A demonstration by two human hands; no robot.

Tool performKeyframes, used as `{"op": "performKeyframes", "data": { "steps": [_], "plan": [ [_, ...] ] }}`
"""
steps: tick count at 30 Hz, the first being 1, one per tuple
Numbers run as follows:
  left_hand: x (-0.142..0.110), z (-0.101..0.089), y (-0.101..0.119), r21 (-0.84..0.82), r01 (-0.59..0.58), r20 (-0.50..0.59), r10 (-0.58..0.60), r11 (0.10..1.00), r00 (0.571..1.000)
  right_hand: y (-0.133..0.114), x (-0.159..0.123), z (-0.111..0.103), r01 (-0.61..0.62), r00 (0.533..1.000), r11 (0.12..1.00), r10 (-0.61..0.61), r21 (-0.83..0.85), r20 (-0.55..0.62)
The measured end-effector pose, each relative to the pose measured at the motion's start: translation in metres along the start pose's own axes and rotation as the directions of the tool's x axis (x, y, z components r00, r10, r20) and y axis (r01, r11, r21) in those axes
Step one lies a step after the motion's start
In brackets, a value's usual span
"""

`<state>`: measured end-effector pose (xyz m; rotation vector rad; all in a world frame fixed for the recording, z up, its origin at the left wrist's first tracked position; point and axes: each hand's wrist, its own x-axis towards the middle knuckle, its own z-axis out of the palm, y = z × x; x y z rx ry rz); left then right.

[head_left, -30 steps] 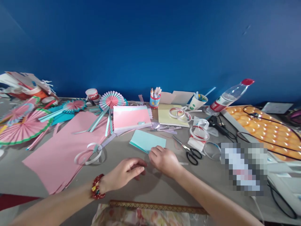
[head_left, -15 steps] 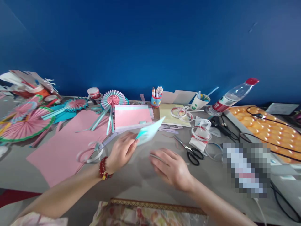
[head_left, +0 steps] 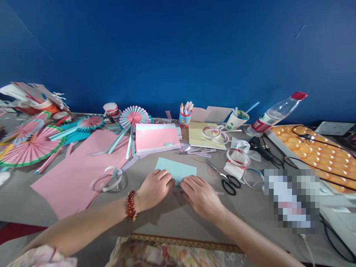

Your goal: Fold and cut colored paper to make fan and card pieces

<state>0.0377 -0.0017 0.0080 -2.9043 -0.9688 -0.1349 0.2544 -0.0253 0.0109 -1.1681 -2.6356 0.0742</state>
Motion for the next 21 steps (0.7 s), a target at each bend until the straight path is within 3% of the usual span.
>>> {"op": "performKeyframes", "data": {
  "steps": [5,11,16,21],
  "plan": [
    [-0.010,-0.004,-0.011,-0.236,0.108,-0.024,-0.117,0.966,0.993,0.012,0.000,0.006,-0.048,0.998,0.997,0.045,0.067,0.048],
    [-0.019,0.000,-0.022,-0.539,0.200,0.002,-0.236,0.818,0.972,0.013,0.004,-0.004,-0.110,0.988,0.973,0.085,0.205,0.126],
    [-0.016,0.004,-0.025,-0.591,0.207,0.017,-0.245,0.780,0.969,0.007,0.016,-0.003,-0.155,0.977,0.965,0.117,0.213,0.181],
    [-0.017,0.006,-0.032,-0.607,0.245,0.009,-0.301,0.756,0.954,0.017,0.021,0.005,-0.223,0.968,0.922,0.172,0.315,0.183]
  ]
}}
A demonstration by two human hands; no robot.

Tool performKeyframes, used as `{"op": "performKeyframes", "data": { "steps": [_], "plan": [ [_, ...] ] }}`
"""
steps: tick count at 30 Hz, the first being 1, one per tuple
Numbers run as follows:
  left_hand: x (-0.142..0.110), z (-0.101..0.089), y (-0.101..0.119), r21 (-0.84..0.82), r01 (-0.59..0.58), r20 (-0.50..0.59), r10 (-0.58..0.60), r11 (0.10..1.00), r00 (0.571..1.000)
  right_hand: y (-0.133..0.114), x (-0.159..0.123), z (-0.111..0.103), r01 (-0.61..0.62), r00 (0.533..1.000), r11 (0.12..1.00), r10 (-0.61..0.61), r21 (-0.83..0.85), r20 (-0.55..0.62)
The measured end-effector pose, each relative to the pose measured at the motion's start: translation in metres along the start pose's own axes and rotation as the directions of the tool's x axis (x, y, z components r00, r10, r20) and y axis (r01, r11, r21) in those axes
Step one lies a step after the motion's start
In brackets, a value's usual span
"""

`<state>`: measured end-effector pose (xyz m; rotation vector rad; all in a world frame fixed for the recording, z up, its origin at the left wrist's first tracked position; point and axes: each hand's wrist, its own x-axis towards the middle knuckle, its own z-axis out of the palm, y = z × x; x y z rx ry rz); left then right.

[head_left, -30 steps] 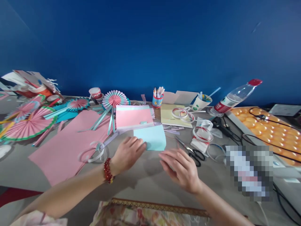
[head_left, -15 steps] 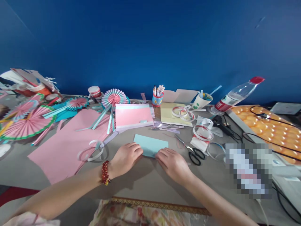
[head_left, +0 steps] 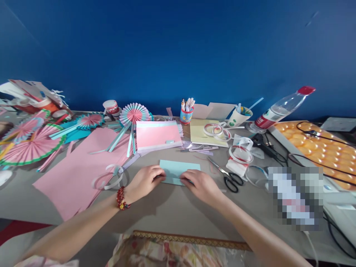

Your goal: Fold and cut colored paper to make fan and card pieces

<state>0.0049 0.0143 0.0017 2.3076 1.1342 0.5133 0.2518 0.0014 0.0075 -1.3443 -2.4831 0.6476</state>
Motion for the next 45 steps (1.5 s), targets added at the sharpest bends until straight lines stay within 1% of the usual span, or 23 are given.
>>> {"op": "performKeyframes", "data": {
  "steps": [4,7,14,18,21,27,38,45],
  "plan": [
    [0.003,-0.001,-0.002,0.079,-0.007,-0.030,0.009,0.997,1.000,0.006,0.003,0.003,-0.015,1.000,1.000,0.015,0.027,-0.014],
    [0.004,-0.002,-0.003,0.107,-0.013,-0.029,0.017,0.994,0.999,0.007,0.005,0.004,-0.008,1.000,1.000,0.008,0.030,-0.019],
    [0.004,-0.006,-0.004,0.057,-0.006,-0.018,0.007,0.998,1.000,0.008,0.004,0.004,-0.004,1.000,0.998,0.005,0.058,-0.026],
    [0.004,-0.009,-0.007,0.053,-0.029,0.028,0.027,0.998,0.999,0.008,0.006,0.002,-0.010,1.000,0.998,0.011,0.062,-0.018],
    [0.004,-0.011,-0.009,0.051,-0.045,0.043,0.042,0.998,0.998,0.008,0.007,0.002,-0.010,1.000,0.998,0.011,0.063,-0.016],
    [0.005,-0.011,-0.009,0.062,-0.069,0.068,0.064,0.996,0.996,0.009,0.006,0.002,-0.003,1.000,0.997,0.005,0.081,-0.016],
    [0.004,-0.011,-0.011,0.084,-0.111,0.063,0.105,0.990,0.992,0.007,0.006,0.001,-0.005,1.000,0.997,0.006,0.081,-0.015],
    [0.004,-0.012,-0.012,0.095,-0.153,0.096,0.144,0.984,0.985,0.007,0.005,0.001,-0.013,1.000,0.996,0.014,0.093,-0.014]
  ]
}}
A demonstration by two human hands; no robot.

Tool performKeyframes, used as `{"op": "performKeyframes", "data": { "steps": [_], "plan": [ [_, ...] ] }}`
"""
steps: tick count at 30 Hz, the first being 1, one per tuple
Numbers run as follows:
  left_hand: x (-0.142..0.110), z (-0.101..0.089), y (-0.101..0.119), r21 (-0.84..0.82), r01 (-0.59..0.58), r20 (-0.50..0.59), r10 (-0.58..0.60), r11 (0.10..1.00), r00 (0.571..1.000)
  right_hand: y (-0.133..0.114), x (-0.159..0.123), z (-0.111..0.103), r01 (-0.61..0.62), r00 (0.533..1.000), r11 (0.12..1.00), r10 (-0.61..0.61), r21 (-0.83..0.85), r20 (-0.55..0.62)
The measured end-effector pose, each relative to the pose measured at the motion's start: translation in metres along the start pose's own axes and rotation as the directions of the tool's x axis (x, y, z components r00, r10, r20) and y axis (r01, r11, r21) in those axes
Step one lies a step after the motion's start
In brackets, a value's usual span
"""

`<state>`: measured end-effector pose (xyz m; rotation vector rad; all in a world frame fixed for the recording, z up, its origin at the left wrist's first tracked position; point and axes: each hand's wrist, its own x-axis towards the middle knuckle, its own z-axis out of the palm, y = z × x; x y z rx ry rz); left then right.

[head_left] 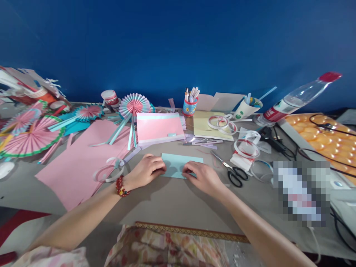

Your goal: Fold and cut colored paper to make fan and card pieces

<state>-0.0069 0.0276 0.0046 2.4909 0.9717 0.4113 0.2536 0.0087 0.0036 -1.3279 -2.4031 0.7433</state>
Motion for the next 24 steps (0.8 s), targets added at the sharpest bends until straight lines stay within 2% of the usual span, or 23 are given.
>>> {"op": "performKeyframes", "data": {
  "steps": [6,13,24],
  "plan": [
    [-0.0024,-0.0012,-0.0033,-0.021,-0.033,0.031,0.033,0.999,0.999,0.0010,-0.0003,0.0003,0.013,1.000,1.000,-0.013,0.004,-0.005],
    [-0.0034,-0.0012,-0.0045,0.037,-0.081,0.053,0.079,0.996,0.995,0.0029,-0.0005,0.0000,0.021,1.000,1.000,-0.021,-0.004,0.001],
    [-0.0035,-0.0011,-0.0047,0.027,-0.082,0.052,0.081,0.996,0.995,0.0066,-0.0012,-0.0054,0.050,0.998,0.997,-0.051,0.060,0.030]
  ]
}}
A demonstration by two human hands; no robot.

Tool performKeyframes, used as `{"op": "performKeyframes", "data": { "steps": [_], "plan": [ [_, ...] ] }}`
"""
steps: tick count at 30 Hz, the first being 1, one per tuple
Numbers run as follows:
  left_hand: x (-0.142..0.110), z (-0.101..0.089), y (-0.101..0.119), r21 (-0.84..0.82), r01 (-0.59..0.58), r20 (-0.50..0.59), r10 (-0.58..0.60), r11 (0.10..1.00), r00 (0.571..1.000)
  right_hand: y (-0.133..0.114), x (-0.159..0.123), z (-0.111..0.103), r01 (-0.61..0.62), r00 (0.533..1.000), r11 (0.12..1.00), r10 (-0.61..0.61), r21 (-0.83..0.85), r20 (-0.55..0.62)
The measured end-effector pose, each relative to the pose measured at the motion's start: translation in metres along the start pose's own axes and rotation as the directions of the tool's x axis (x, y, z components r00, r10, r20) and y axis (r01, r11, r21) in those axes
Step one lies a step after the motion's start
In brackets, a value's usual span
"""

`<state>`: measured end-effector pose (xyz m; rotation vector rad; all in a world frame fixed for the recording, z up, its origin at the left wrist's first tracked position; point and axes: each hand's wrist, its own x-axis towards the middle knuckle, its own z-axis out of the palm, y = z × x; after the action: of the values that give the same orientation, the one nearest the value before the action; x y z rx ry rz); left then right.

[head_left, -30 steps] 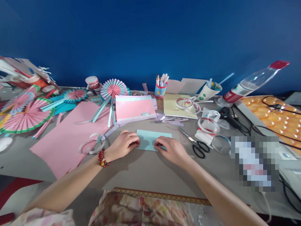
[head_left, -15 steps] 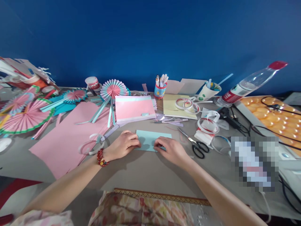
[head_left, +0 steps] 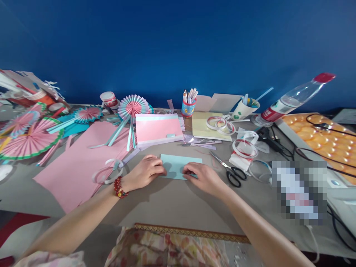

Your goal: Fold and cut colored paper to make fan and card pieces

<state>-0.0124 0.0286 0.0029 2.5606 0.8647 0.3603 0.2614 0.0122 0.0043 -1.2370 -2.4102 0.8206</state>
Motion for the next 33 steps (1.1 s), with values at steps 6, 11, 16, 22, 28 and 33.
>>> {"op": "performKeyframes", "data": {
  "steps": [6,11,16,22,28,33],
  "plan": [
    [0.0008,-0.0009,0.0016,0.003,0.009,0.000,-0.009,1.000,1.000,-0.0017,-0.0008,0.0001,-0.031,1.000,1.000,0.031,-0.002,0.007],
    [0.0009,-0.0012,0.0019,0.007,0.011,0.000,-0.011,1.000,1.000,-0.0005,-0.0010,0.0003,-0.026,1.000,1.000,0.027,-0.005,0.014],
    [0.0009,-0.0013,0.0022,0.005,0.011,-0.002,-0.011,1.000,1.000,-0.0007,-0.0004,-0.0003,-0.029,0.999,0.999,0.029,-0.018,0.026],
    [0.0003,-0.0006,0.0016,0.002,0.010,0.001,-0.010,1.000,1.000,-0.0008,-0.0001,0.0002,-0.019,0.999,0.999,0.020,-0.028,0.032],
    [0.0011,-0.0016,0.0014,0.005,0.011,0.002,-0.011,1.000,1.000,0.0004,-0.0010,0.0015,-0.016,0.999,0.999,0.018,-0.040,0.029],
    [-0.0004,-0.0010,0.0022,0.050,-0.010,-0.003,0.010,0.999,1.000,0.0005,-0.0002,0.0005,-0.007,1.000,0.999,0.009,-0.041,0.028]
  ]
}}
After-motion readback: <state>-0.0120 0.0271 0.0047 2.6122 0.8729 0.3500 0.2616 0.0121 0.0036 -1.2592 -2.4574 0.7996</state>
